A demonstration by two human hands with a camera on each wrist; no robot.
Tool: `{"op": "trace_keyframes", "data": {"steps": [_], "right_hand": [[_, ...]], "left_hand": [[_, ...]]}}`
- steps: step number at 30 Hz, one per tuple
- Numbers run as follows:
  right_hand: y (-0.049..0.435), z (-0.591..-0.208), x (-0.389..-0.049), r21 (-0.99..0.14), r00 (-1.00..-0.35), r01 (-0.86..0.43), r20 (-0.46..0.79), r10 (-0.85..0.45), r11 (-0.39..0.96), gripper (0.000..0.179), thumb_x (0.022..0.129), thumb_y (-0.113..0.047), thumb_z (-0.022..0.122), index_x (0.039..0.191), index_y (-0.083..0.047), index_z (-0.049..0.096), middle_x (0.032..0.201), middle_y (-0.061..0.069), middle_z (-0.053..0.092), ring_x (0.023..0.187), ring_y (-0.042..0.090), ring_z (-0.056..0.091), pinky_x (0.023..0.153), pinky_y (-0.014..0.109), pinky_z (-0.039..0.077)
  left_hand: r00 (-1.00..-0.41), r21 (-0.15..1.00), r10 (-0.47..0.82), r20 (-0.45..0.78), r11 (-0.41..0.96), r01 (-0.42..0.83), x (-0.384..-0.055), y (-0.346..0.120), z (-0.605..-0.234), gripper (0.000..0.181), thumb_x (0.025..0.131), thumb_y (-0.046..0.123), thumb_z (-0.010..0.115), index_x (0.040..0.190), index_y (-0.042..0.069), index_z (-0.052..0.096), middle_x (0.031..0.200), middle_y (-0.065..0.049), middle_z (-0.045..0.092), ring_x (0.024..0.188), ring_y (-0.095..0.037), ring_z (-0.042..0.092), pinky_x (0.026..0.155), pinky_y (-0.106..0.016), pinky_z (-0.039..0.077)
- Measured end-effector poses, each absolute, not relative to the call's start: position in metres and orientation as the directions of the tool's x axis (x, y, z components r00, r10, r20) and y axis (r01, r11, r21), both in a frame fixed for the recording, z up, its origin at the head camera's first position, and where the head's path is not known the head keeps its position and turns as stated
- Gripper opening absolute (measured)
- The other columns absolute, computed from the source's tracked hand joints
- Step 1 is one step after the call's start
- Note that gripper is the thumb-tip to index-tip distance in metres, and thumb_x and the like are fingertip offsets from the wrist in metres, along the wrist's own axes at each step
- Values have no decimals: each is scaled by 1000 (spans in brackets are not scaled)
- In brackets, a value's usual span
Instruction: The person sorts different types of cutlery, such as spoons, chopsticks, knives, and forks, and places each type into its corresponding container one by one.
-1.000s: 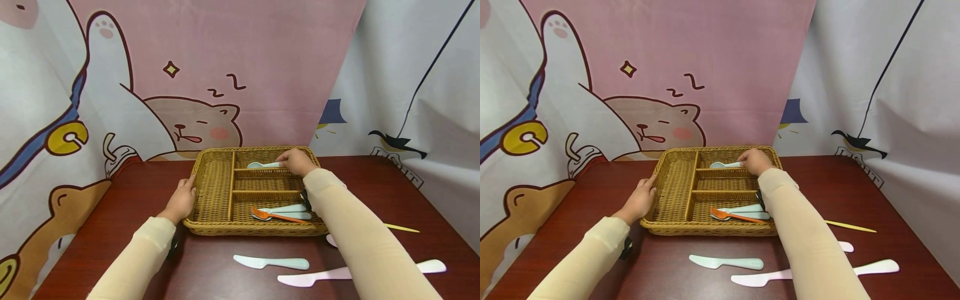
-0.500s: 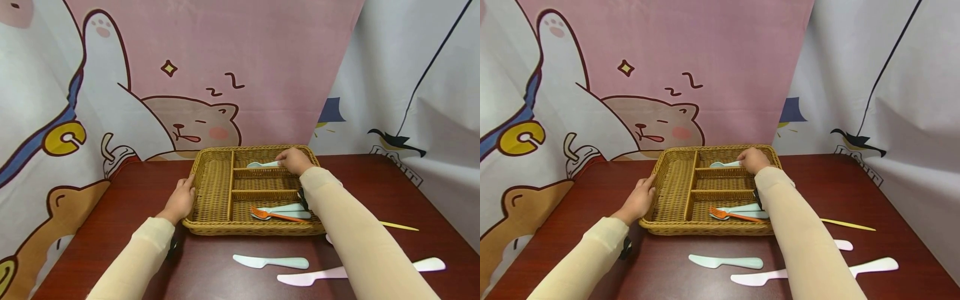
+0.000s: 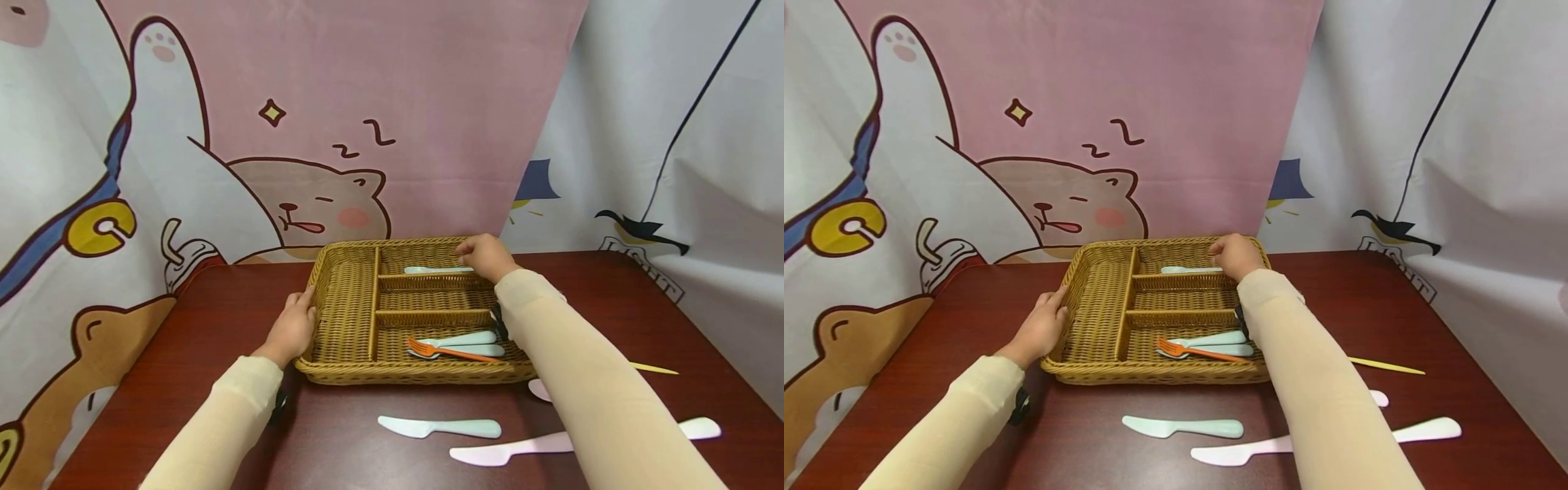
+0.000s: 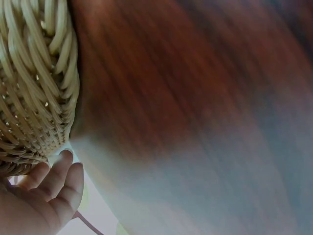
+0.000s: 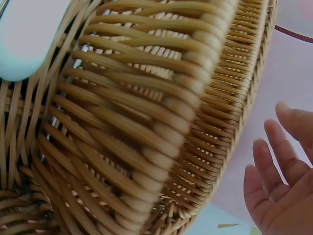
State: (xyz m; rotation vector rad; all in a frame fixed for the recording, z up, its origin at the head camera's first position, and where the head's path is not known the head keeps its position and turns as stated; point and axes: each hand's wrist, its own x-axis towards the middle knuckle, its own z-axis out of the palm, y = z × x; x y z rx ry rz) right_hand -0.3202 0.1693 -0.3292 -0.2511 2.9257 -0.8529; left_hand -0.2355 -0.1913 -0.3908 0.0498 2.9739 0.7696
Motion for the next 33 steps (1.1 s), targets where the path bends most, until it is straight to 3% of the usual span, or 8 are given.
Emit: {"op": "trace_keyframes", "data": {"steps": [9, 15, 22, 33], "right_hand": [[179, -312, -311, -677, -982, -153, 22, -188, 719, 32, 97, -8, 58, 127, 2, 61, 128, 23, 56, 117, 38, 53, 90, 49, 48], [190, -301, -301, -674, -976, -194, 56, -213, 713, 32, 97, -11, 59, 128, -1, 60, 125, 21, 57, 116, 37, 53, 92, 50, 47], [203, -292, -287, -667, -974, -208, 71, -217, 715, 34, 97, -13, 60, 130, -4, 60, 129, 19, 56, 118, 36, 52, 93, 51, 46], [226, -287, -258, -679, -974, -224, 129, -186, 699, 37, 96, -19, 63, 130, -4, 61, 124, 19, 60, 114, 34, 54, 91, 51, 47]], "left_hand": [[-997, 483, 57, -55, 876, 23, -234, -190, -390, 52, 107, 18, 31, 156, 8, 16, 146, -23, 27, 121, -39, 51, 98, -52, 43], [-997, 486, 57, -56, 873, 23, -234, -190, -388, 52, 107, 17, 31, 156, 8, 16, 148, -23, 25, 125, -40, 47, 100, -53, 41], [-996, 485, 56, -69, 875, 15, -234, -192, -389, 52, 107, 18, 30, 156, 8, 14, 148, -23, 24, 118, -40, 52, 93, -52, 45], [-995, 495, 62, -72, 869, 18, -234, -192, -389, 53, 107, 17, 29, 156, 8, 13, 148, -24, 23, 126, -42, 45, 100, -54, 41]]}}
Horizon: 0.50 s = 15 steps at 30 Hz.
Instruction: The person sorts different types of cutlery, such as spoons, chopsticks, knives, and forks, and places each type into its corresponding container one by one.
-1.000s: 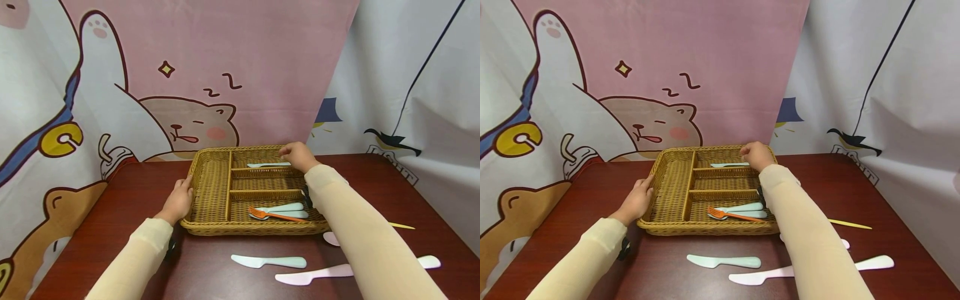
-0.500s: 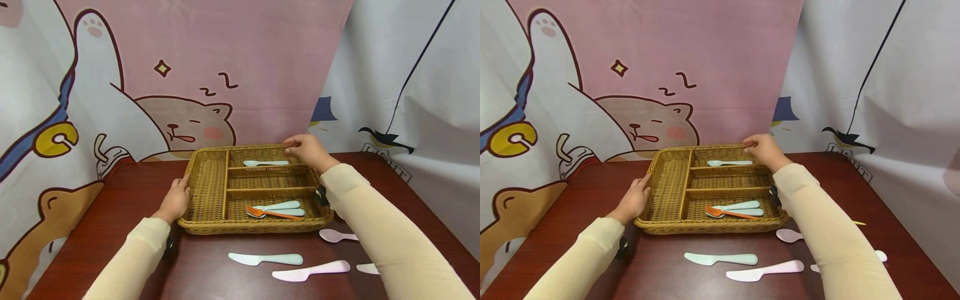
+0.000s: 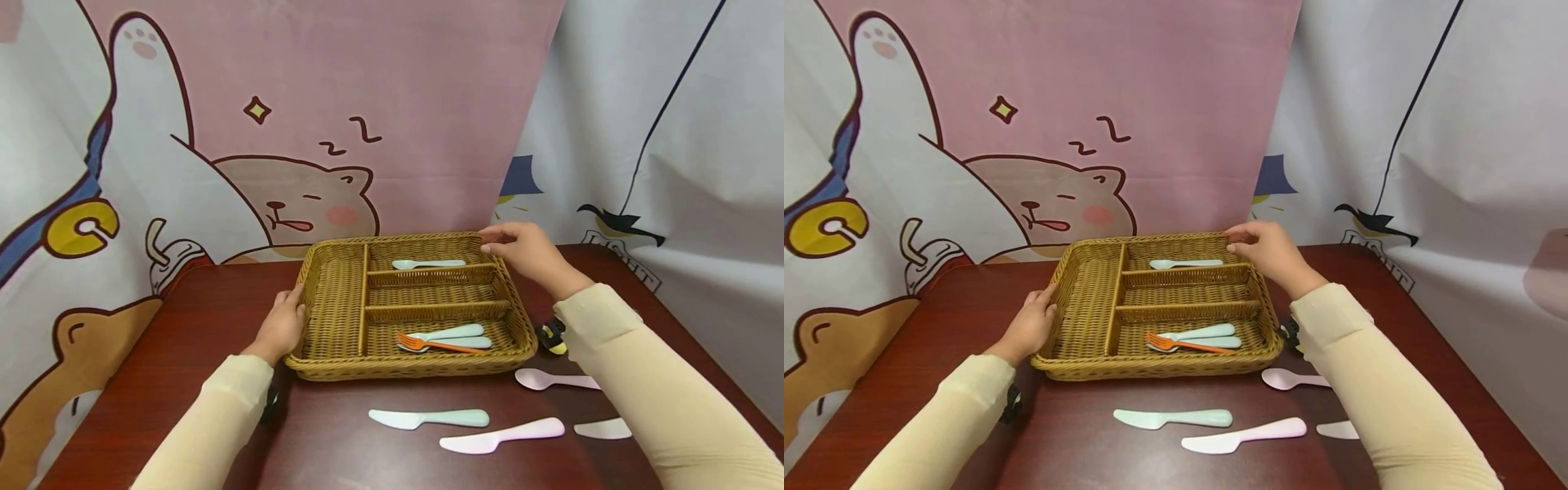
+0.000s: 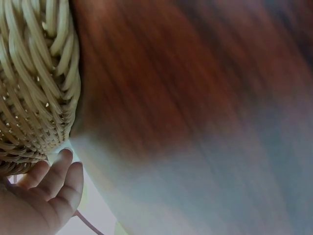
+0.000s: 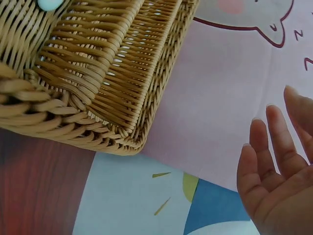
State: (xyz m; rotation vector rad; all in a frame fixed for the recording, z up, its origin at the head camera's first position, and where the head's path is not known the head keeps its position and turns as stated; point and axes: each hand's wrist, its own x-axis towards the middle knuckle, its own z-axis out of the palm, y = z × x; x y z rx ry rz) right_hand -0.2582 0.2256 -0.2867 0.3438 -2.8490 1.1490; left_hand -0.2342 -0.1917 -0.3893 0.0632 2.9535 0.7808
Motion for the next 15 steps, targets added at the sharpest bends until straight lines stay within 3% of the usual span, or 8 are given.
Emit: {"op": "trace_keyframes", "data": {"steps": [9, 15], "right_hand": [[238, -293, -230, -748, -982, -185, 113, -152, 637, 41, 95, -26, 65, 129, -4, 61, 126, 19, 61, 120, 32, 53, 94, 48, 46], [247, -300, -212, -792, -990, -122, 58, -125, 598, 48, 93, -30, 66, 132, -3, 58, 133, 19, 56, 124, 33, 49, 98, 53, 43]], "left_hand": [[-994, 511, 74, -80, 859, 23, -234, -191, -388, 53, 107, 17, 30, 156, 8, 12, 148, -25, 22, 120, -40, 51, 93, -52, 45], [-995, 508, 71, -73, 861, 24, -234, -192, -388, 53, 107, 17, 29, 156, 7, 11, 149, -25, 21, 126, -41, 45, 100, -54, 41]]}}
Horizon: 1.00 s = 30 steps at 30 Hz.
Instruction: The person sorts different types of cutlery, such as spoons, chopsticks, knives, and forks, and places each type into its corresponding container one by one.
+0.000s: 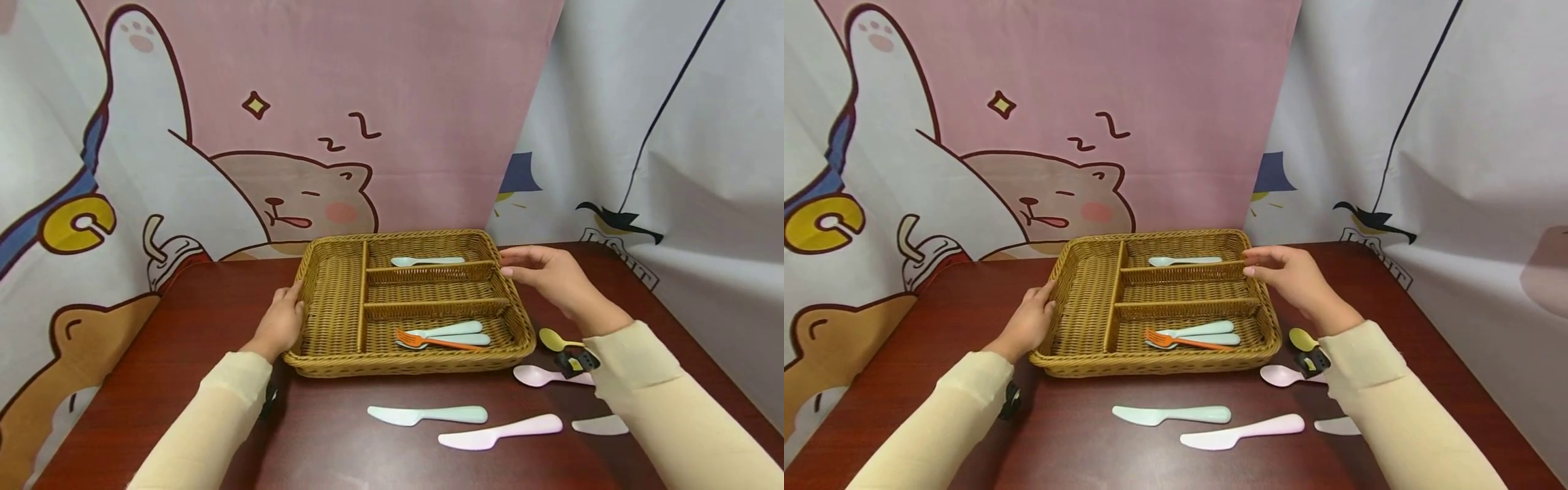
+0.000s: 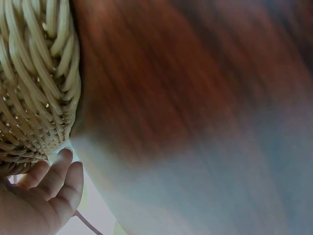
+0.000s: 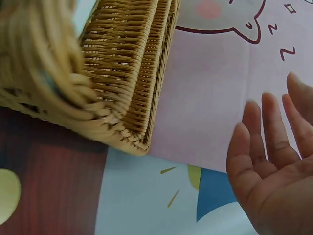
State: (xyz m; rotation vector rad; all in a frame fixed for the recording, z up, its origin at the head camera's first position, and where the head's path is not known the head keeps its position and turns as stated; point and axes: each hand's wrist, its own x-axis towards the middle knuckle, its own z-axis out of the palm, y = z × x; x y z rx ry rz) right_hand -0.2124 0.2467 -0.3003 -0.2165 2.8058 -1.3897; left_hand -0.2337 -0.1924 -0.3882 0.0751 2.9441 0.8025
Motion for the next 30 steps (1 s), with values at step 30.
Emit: {"op": "trace_keyframes", "data": {"steps": [30], "right_hand": [[313, -361, -151, -844, -994, -70, 11, -113, 532, 29, 95, -15, 63, 117, 1, 53, 104, -6, 59, 88, 1, 60, 73, 25, 54]], "left_hand": [[-996, 498, 77, -53, 866, 41, -235, -193, -390, 53, 107, 16, 30, 155, 3, 13, 146, -27, 25, 130, -43, 40, 105, -55, 36]]}}
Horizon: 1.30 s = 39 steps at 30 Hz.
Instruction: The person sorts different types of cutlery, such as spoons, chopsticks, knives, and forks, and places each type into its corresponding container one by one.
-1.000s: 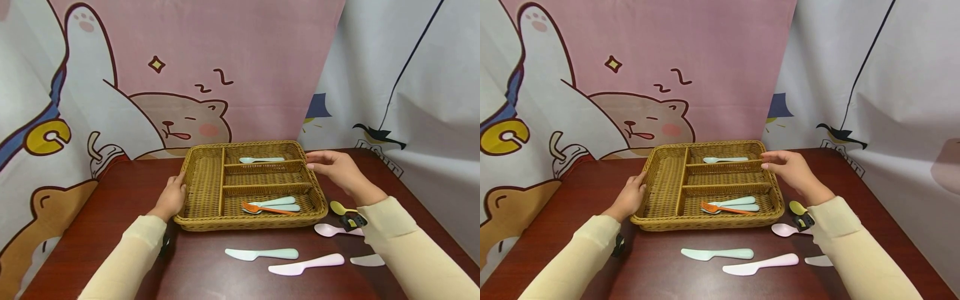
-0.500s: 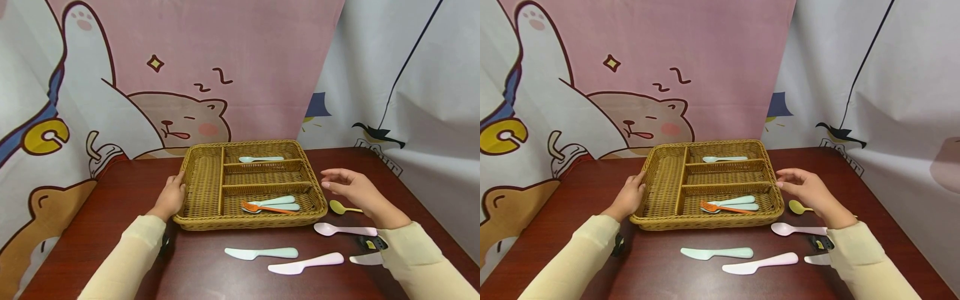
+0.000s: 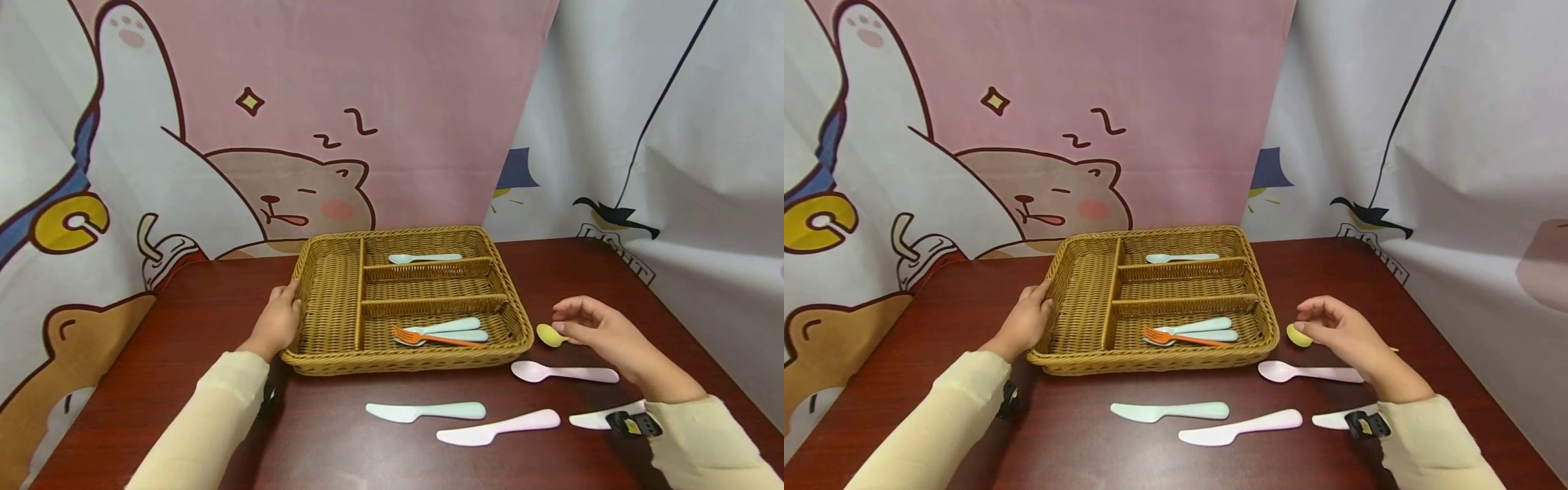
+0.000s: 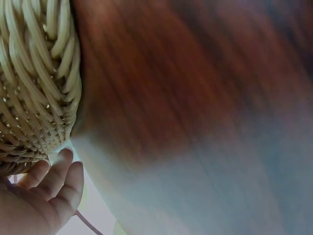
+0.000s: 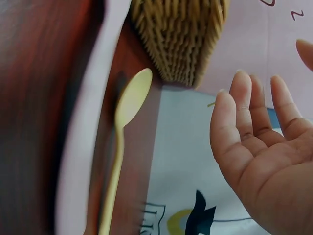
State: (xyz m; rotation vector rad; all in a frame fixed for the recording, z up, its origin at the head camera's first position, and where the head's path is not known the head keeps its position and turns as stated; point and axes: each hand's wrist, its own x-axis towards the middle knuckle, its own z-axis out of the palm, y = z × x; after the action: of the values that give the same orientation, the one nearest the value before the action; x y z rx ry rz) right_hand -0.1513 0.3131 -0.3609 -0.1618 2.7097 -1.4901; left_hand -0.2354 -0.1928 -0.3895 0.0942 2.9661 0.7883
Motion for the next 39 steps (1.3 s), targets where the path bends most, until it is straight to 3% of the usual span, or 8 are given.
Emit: {"op": "trace_keyframes", "data": {"steps": [6, 14, 25, 32, 39], "right_hand": [[322, -369, -143, -813, -995, -49, -12, -100, 580, 36, 95, -16, 63, 121, 5, 51, 108, -1, 60, 88, -3, 58, 73, 24, 53], [333, -377, -136, -742, -996, 5, -62, -61, 670, 42, 91, -24, 69, 123, 2, 55, 119, 18, 60, 87, -5, 56, 69, 22, 48], [343, -388, -131, -672, -994, -27, -61, -91, 740, 41, 85, -22, 75, 115, 3, 63, 111, 19, 65, 85, -3, 57, 67, 22, 50], [348, -395, -132, -588, -994, -50, -53, -101, 808, 36, 80, -21, 80, 108, -1, 69, 106, 17, 67, 91, 17, 60, 68, 25, 48], [355, -400, -130, -526, -989, -108, -26, -143, 844, 30, 74, -18, 83, 100, -5, 72, 97, 10, 69, 81, 4, 56, 66, 24, 47]], "left_hand": [[-996, 498, 85, -38, 865, 55, -235, -193, -390, 52, 107, 15, 30, 154, 1, 14, 145, -28, 26, 130, -43, 40, 105, -55, 35], [-995, 500, 86, -53, 865, 48, -234, -193, -387, 52, 107, 16, 29, 155, 2, 13, 146, -28, 24, 130, -43, 40, 105, -55, 36], [-994, 496, 93, -56, 867, 53, -234, -194, -389, 53, 107, 15, 29, 155, 1, 12, 146, -28, 24, 129, -43, 41, 104, -55, 36], [-994, 497, 90, -59, 866, 49, -234, -193, -388, 53, 107, 15, 29, 155, 2, 12, 147, -28, 23, 129, -43, 41, 104, -55, 36], [-995, 495, 89, -51, 867, 52, -235, -194, -389, 53, 107, 15, 29, 155, 1, 12, 146, -28, 24, 130, -43, 40, 105, -55, 36]]}}
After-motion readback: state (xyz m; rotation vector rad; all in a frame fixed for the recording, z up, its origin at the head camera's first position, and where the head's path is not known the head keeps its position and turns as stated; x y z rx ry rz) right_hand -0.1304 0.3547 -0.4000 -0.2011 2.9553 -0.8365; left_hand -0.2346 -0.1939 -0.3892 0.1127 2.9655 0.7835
